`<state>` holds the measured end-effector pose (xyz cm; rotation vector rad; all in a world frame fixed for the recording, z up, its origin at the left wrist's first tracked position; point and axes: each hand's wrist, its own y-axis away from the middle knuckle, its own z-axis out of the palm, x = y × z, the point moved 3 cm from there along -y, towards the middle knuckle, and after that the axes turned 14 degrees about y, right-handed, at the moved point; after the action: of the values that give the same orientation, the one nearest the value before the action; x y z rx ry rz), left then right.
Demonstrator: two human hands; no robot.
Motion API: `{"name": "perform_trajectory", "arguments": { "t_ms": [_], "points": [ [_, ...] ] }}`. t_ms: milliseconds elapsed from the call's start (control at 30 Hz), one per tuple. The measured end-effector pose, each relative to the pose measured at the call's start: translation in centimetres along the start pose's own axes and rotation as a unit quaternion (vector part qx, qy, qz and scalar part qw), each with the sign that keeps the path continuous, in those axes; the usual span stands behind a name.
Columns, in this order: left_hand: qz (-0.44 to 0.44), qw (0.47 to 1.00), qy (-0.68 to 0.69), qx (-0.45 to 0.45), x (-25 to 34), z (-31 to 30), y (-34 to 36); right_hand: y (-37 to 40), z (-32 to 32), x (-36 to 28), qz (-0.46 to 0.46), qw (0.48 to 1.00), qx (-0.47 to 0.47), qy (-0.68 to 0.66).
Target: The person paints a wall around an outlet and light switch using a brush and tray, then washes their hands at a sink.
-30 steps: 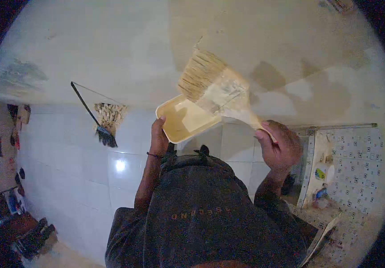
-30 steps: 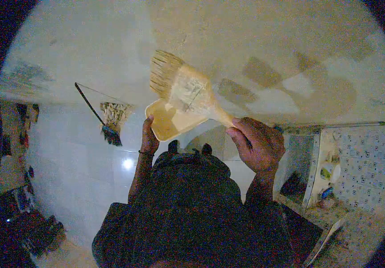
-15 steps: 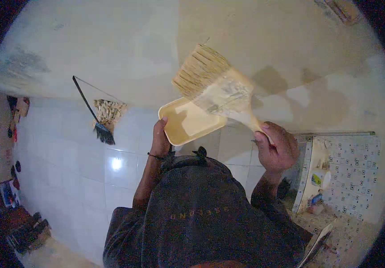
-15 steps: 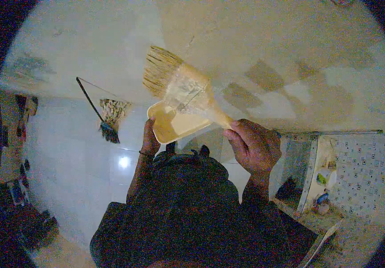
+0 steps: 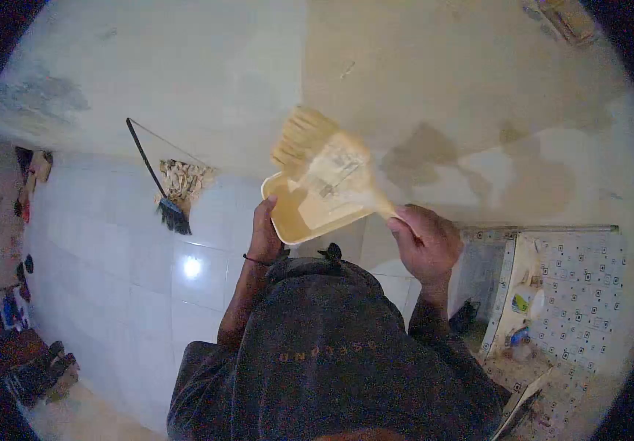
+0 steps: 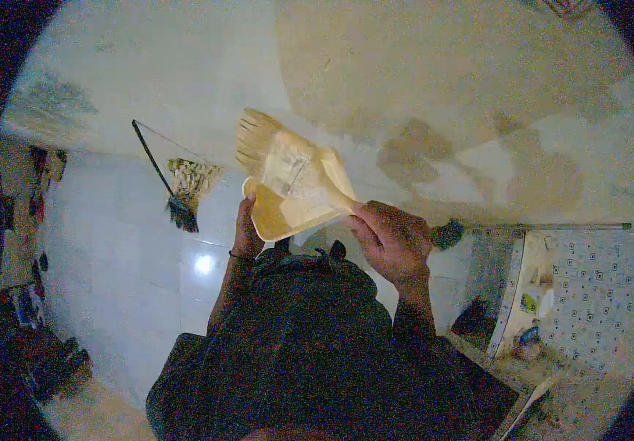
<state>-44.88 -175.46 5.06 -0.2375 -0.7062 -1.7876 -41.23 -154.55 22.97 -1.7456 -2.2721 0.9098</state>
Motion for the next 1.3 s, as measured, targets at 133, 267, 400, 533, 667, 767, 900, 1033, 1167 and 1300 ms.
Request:
{"name": "perform_trajectory", "arguments": {
  "t_ms": [133, 267, 400, 533, 667, 767, 900, 1033, 1167, 1300],
  "points": [
    [0.020, 1.000, 0.003, 0.012, -1.2, 1.8, 0.2, 0.9, 0.7, 3.1, 0.097, 0.990, -0.054, -0.086],
    [0.025, 0.998, -0.017, 0.046, -1.8, 3.9, -1.0, 0.4, 1.1, 6.3, 0.197, 0.963, -0.144, -0.115],
    [-0.009, 0.998, -0.022, 0.057, -1.7, 4.2, -2.3, 0.6, 2.5, 8.3, 0.245, 0.934, -0.215, -0.147],
    [-0.017, 0.996, -0.089, 0.025, -1.2, 0.6, -4.0, -0.2, 4.1, 8.6, 0.233, 0.906, -0.303, -0.183],
    [-0.063, 0.997, -0.033, 0.042, -0.1, -1.4, -5.3, -1.3, 5.9, 8.1, 0.215, 0.906, -0.312, -0.190],
    [-0.080, 0.991, -0.099, 0.026, 0.3, -1.8, -6.7, -1.8, 7.7, 8.1, 0.198, 0.881, -0.388, -0.183],
    [-0.021, 0.933, -0.343, -0.110, 0.8, 0.3, -8.3, -2.4, 9.0, 9.0, 0.148, 0.887, -0.390, -0.197],
    [-0.137, 0.982, -0.128, 0.003, -1.6, -0.6, -9.6, -2.3, 8.5, 10.5, 0.207, 0.898, -0.296, -0.251],
    [-0.192, 0.979, -0.064, -0.022, -1.5, 1.6, -10.2, -0.7, 7.6, 11.4, 0.318, 0.866, -0.272, -0.274],
    [-0.203, 0.976, -0.061, -0.050, -1.5, 2.5, -10.7, 2.1, 8.2, 12.8, 0.403, 0.821, -0.151, -0.375]
  ]
}}
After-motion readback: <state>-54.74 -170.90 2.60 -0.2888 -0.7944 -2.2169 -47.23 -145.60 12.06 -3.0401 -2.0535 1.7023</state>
